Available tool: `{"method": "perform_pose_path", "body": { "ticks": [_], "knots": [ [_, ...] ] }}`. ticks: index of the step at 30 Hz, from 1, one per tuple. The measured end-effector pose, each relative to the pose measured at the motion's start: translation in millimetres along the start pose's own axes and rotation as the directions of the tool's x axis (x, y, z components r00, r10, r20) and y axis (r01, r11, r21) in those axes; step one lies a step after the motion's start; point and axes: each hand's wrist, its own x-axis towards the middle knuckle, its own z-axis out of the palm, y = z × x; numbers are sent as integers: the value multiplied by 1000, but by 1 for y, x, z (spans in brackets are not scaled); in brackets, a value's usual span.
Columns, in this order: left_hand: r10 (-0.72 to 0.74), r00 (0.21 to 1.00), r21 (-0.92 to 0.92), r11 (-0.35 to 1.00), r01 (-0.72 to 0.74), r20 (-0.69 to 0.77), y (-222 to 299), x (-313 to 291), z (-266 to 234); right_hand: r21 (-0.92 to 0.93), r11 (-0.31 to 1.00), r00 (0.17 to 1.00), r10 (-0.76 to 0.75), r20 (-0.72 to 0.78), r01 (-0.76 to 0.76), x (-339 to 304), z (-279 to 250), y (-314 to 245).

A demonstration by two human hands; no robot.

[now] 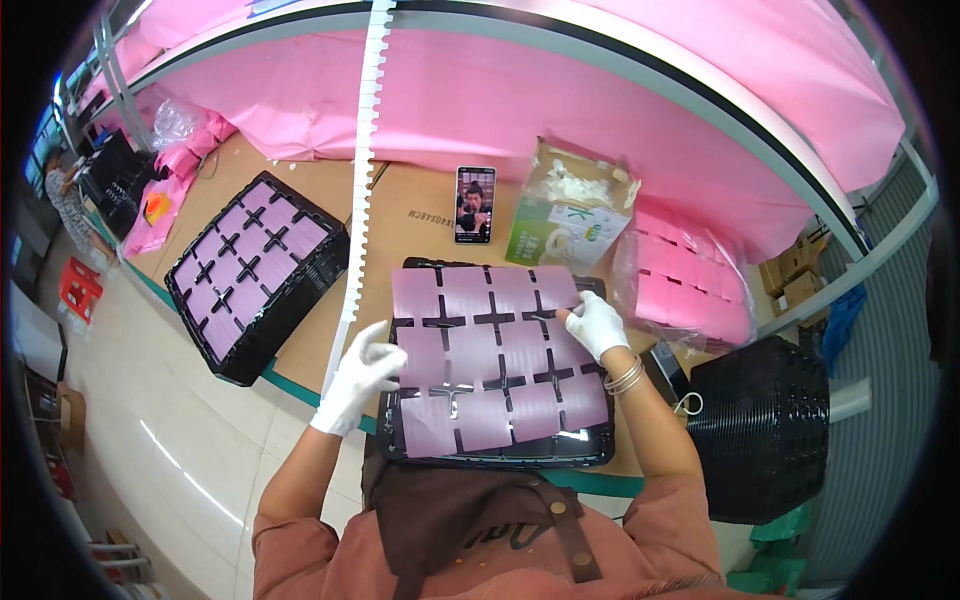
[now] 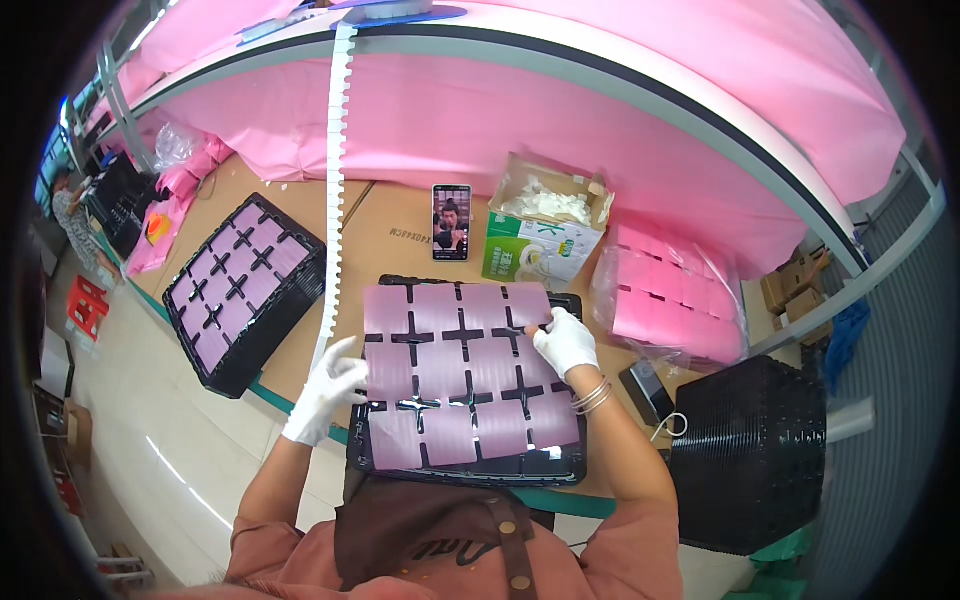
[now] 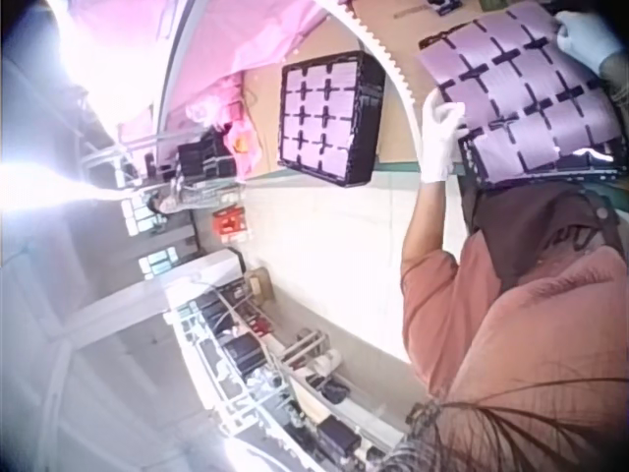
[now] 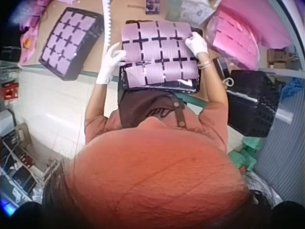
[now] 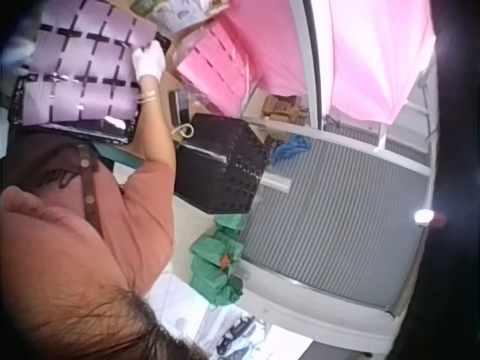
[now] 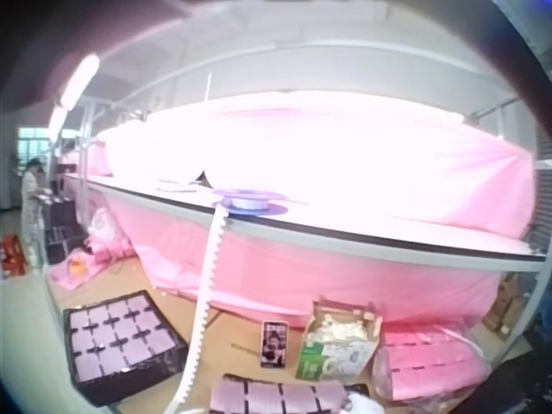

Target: The person assembles black plastic trays by applying white adhesive strips to the edges and inserting pink foam inserts. The person repeatedly picks up trays, applies the adhesive, and places the foam inserts into the compartments.

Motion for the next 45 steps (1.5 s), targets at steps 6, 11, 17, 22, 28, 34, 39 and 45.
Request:
{"method": "perform_pose_path", "body": {
  "ticks": [6,11,17,22,28,34,39,45],
  "knots": [
    [82,996,336,938,-87,29,-10,-7,15,-89,995,999,38,-15,-39,-8,3,15],
    [223,974,393,900,-191,-36,-12,13,20,347,937,999,12,30,-22,-19,7,36],
    [188,981,497,856,-140,-48,3,0,23,664,745,995,-15,102,-57,-57,9,42],
    [72,997,659,749,-65,17,15,-23,31,547,835,993,-13,120,-55,-82,23,58],
    [166,986,600,787,-140,13,-10,-5,27,736,662,988,52,142,-141,-95,19,45],
    [182,983,571,808,-149,-1,-16,-7,29,776,608,986,115,122,-167,-122,10,51],
    [181,984,595,791,-142,-5,-16,-20,30,769,635,994,110,6,-75,-127,31,54],
    [190,980,452,880,-147,-51,-16,-18,33,717,696,989,124,-78,-31,-119,44,53]
  ]
}}
